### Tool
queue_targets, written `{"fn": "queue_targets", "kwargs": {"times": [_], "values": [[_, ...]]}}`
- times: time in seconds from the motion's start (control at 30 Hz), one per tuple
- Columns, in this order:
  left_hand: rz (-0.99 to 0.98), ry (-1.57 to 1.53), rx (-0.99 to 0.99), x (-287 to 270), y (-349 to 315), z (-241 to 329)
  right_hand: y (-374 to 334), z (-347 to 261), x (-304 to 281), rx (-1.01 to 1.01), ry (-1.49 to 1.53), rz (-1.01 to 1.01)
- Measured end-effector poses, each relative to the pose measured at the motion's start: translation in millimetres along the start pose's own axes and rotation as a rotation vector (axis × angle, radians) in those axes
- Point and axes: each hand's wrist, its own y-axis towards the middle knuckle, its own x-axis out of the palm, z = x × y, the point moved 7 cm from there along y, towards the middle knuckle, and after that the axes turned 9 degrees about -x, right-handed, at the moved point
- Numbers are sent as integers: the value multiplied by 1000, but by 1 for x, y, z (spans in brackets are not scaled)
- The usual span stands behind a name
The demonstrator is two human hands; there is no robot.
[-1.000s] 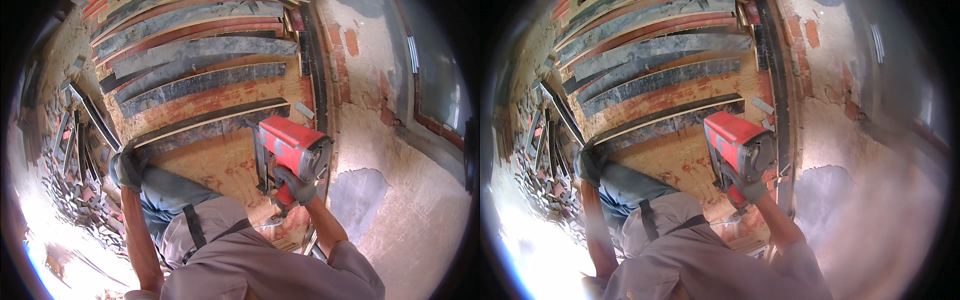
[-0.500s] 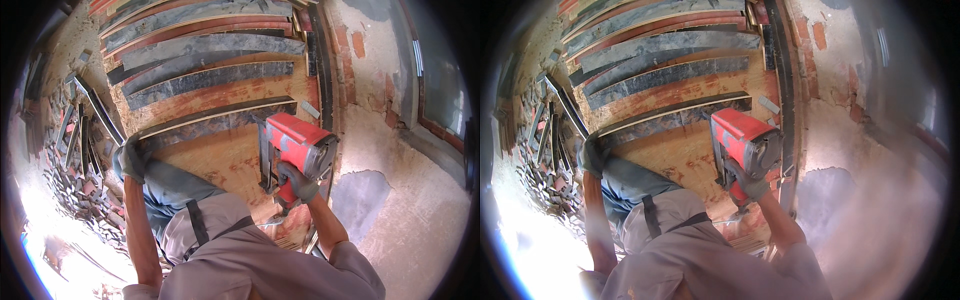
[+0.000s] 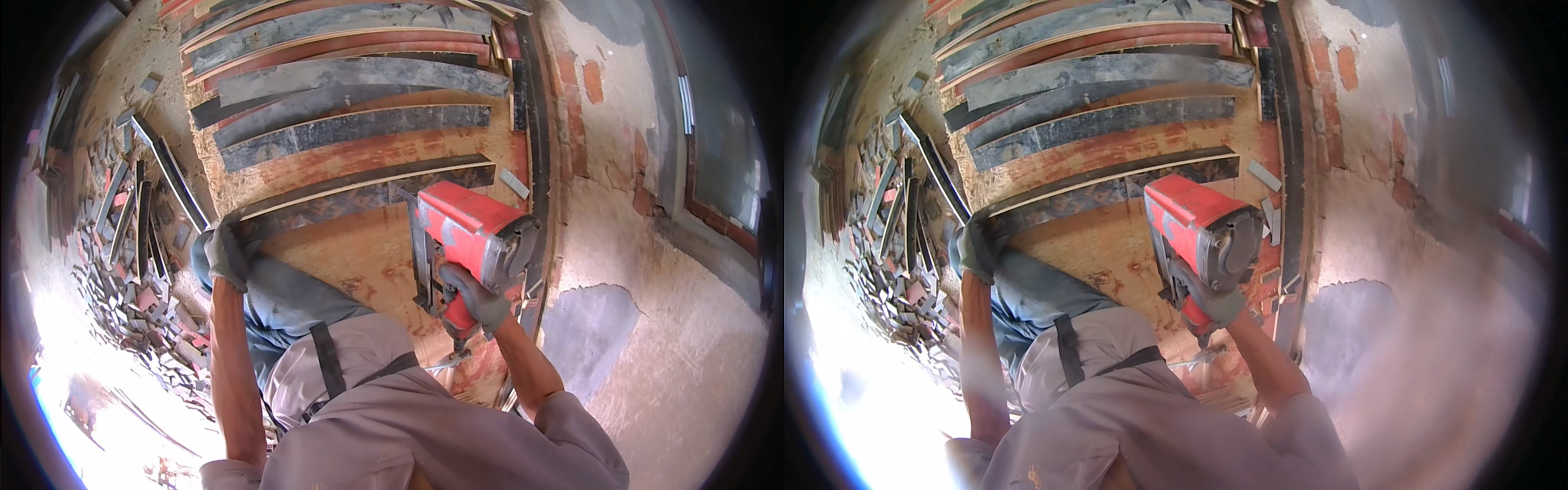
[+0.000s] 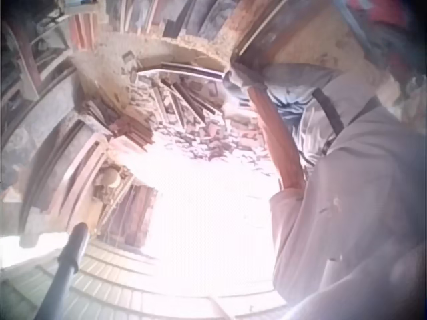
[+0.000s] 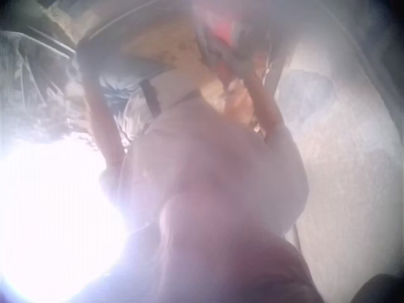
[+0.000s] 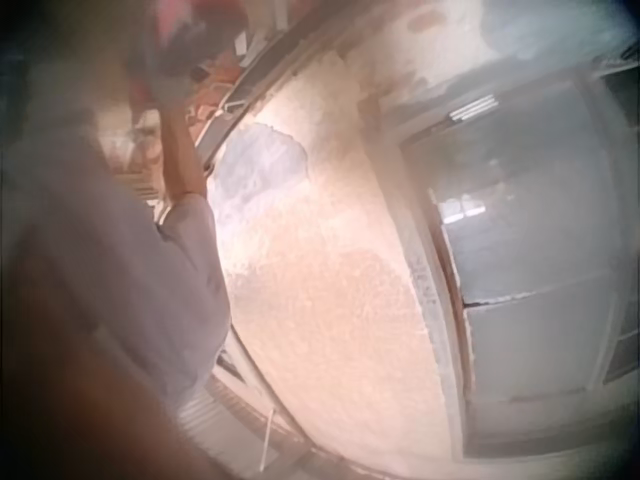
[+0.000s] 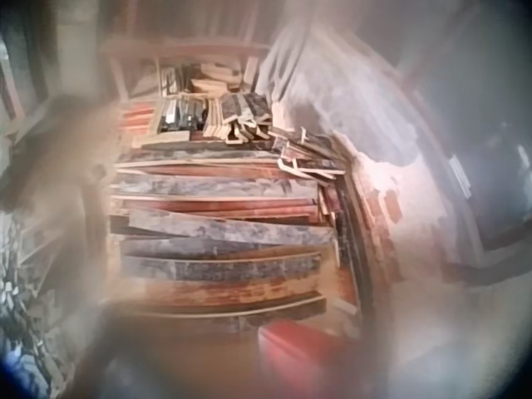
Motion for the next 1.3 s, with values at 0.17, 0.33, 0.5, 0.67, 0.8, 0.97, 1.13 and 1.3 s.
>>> {"fn": "queue_targets", "kwargs": {"times": [0.17, 0.33, 0.5, 0.67, 0.8, 0.97, 1.13, 1.3], "values": [[67, -35, -68, -3, 1, -3, 0, -46, -10, -89, 290, 152], [92, -55, -73, 9, -8, -1, -4, -53, -11, -118, 302, 200], [43, -87, -11, 24, -8, -15, 1, -67, 0, -162, 236, 172], [32, 210, 298, 8, 12, -21, 7, -38, 10, -77, 151, 36], [4, 52, 103, 20, -3, -20, 11, -63, 7, -131, 288, 152], [36, 116, 181, 24, -16, -11, 12, -63, 11, -106, 293, 142], [124, -118, -62, 30, -18, -18, 7, -49, 8, -40, 267, 163], [81, -171, -16, 39, -10, -36, -5, -34, 7, -122, 164, 134]]}}
